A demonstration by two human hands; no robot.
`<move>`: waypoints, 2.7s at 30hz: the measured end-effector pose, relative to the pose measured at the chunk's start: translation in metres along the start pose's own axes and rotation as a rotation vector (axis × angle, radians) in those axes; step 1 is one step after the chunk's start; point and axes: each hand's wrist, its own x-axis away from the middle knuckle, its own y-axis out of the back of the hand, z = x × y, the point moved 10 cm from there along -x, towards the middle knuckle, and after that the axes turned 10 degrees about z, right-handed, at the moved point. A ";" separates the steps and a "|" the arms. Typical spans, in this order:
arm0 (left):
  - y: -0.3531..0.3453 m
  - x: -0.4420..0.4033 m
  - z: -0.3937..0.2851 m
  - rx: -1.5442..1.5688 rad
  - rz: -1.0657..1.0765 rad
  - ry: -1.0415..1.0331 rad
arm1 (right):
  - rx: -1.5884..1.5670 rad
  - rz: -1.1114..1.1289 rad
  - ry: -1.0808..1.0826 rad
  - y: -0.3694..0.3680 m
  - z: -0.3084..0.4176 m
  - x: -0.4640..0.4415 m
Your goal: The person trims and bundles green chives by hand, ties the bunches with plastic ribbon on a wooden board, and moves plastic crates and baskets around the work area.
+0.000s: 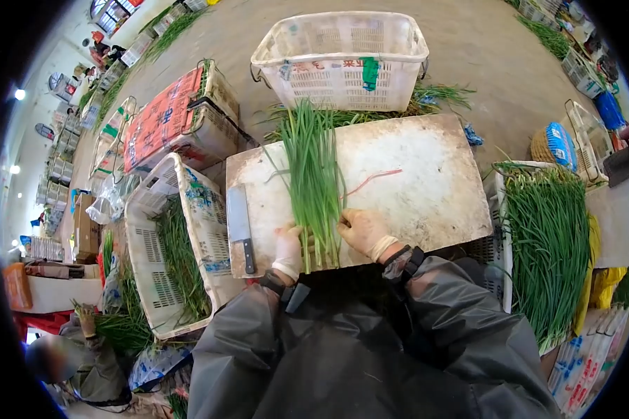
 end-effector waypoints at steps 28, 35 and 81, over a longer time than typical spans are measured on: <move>-0.045 0.019 -0.016 0.365 0.350 0.047 | -0.658 0.253 -0.067 -0.055 0.009 -0.031; -0.046 0.028 -0.021 0.323 0.274 0.113 | -0.554 0.064 0.044 -0.042 0.013 -0.037; -0.037 -0.010 0.010 -0.178 -0.054 0.117 | 0.018 -0.170 -0.173 -0.002 -0.016 -0.016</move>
